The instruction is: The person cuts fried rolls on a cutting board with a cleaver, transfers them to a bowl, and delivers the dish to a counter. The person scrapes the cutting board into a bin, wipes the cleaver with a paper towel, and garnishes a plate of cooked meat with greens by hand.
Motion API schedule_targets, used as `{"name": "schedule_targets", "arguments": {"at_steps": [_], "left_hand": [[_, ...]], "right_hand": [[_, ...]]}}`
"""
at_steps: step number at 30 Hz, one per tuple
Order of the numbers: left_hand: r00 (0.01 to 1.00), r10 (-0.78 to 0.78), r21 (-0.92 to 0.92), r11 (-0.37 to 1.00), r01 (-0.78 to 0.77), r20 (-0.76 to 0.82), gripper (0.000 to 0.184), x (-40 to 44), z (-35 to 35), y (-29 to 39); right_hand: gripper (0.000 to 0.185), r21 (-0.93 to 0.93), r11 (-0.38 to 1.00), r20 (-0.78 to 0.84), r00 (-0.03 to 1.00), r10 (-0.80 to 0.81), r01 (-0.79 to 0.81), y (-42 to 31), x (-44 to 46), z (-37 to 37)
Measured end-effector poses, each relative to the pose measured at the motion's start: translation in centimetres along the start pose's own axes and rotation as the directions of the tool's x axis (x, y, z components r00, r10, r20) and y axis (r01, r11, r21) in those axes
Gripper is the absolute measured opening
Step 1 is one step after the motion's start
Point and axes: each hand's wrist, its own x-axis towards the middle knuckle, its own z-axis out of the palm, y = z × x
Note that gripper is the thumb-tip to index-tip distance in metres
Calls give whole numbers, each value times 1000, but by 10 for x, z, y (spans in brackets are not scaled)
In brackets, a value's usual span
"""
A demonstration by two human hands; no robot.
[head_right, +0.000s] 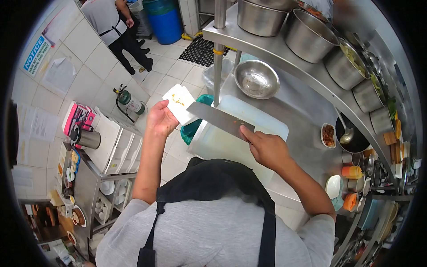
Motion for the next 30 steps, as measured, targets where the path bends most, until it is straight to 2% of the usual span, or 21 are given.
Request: {"name": "schedule_targets", "arguments": {"at_steps": [3, 5, 7, 9, 10, 12, 14, 17, 24, 26, 30], "left_hand": [[999, 31, 58, 998, -30, -18, 52, -1, 4, -3], [999, -37, 111, 993, 33, 36, 52, 0, 2, -10], [987, -125, 161, 981, 107, 102, 53, 2, -4, -16], [959, -223, 210, 960, 185, 176, 54, 4, -13, -17], [922, -275, 199, 954, 225, 272, 55, 4, -15, -18], [880, -315, 164, 948, 273, 355, 54, -2, -16, -19], [839, -337, 134, 941, 310, 426, 54, -7, -16, -20], [878, -269, 179, 960, 213, 397, 54, -24, -7, -23], [845, -345, 105, 937, 332, 408, 58, -11, -36, -7], [834, -365, 62, 925, 374, 415, 57, -10, -39, -5], [859, -345, 54, 935, 351, 378, 55, -6, -43, -1]], "right_hand": [[41, 256, 965, -184, 983, -11, 58, -6, 5, -4], [26, 567, 823, -113, 987, 115, -31, -20, 18, -8], [23, 804, 572, 45, 976, 211, -161, -29, 39, -10], [28, 915, 239, 272, 935, 228, -324, -33, 64, -11], [29, 925, 206, 275, 937, 217, -319, -37, 72, -6], [31, 940, 138, 286, 941, 184, -312, -43, 88, 11], [31, 946, 140, 269, 948, 169, -293, -46, 100, 27], [31, 941, 151, 277, 945, 173, -303, -49, 108, 39], [30, 925, 145, 332, 932, 146, -352, -56, 113, 47], [30, 910, 185, 347, 926, 148, -371, -57, 113, 45], [31, 876, 272, 375, 917, 137, -399, -49, 108, 47]]}}
